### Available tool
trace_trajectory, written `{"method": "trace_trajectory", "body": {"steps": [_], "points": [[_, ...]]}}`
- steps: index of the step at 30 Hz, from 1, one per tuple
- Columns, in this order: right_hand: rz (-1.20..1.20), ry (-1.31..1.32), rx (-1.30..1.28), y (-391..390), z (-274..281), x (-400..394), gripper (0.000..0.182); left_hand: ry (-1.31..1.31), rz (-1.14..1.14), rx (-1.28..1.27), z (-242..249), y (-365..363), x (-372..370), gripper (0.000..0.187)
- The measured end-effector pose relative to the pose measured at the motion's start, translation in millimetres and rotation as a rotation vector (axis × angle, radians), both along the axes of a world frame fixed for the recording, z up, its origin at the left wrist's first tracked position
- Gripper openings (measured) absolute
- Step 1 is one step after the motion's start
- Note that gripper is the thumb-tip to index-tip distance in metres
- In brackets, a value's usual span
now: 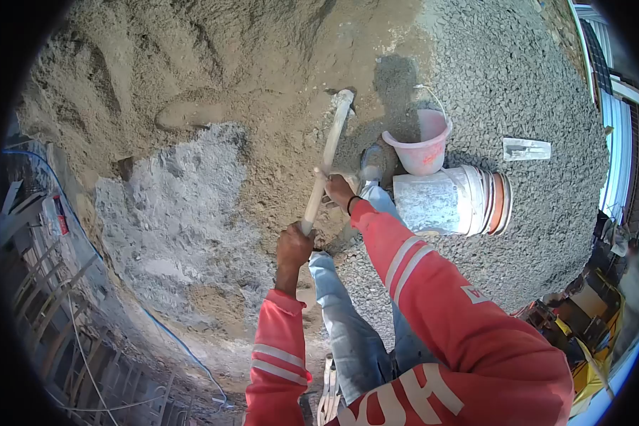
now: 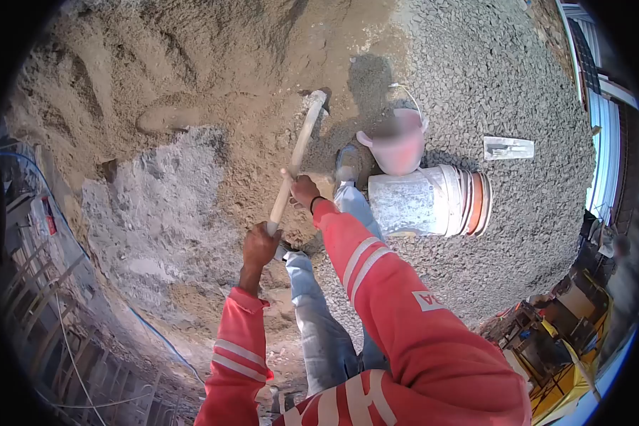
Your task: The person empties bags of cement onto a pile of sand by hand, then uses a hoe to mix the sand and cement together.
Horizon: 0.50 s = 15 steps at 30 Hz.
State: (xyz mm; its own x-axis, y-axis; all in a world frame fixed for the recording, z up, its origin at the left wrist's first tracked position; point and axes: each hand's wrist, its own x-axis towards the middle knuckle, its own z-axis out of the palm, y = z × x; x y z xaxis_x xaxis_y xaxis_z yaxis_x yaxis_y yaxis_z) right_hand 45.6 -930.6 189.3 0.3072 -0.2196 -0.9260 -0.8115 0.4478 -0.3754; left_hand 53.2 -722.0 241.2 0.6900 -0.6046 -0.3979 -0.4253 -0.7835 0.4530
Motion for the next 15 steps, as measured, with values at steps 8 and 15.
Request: {"method": "trace_trajectory", "body": {"steps": [8,15], "points": [[0.971,0.090,-1.305,-120.2,-0.8,-99.6,0.033,0.037,-0.026,-0.061,7.2,61.0,20.6,0.040],[1.455,0.115,-1.172,-299.7,-47.4,-150.2,0.042,-0.031,-0.043,-0.047,13.3,33.3,22.0,0.042]]}}
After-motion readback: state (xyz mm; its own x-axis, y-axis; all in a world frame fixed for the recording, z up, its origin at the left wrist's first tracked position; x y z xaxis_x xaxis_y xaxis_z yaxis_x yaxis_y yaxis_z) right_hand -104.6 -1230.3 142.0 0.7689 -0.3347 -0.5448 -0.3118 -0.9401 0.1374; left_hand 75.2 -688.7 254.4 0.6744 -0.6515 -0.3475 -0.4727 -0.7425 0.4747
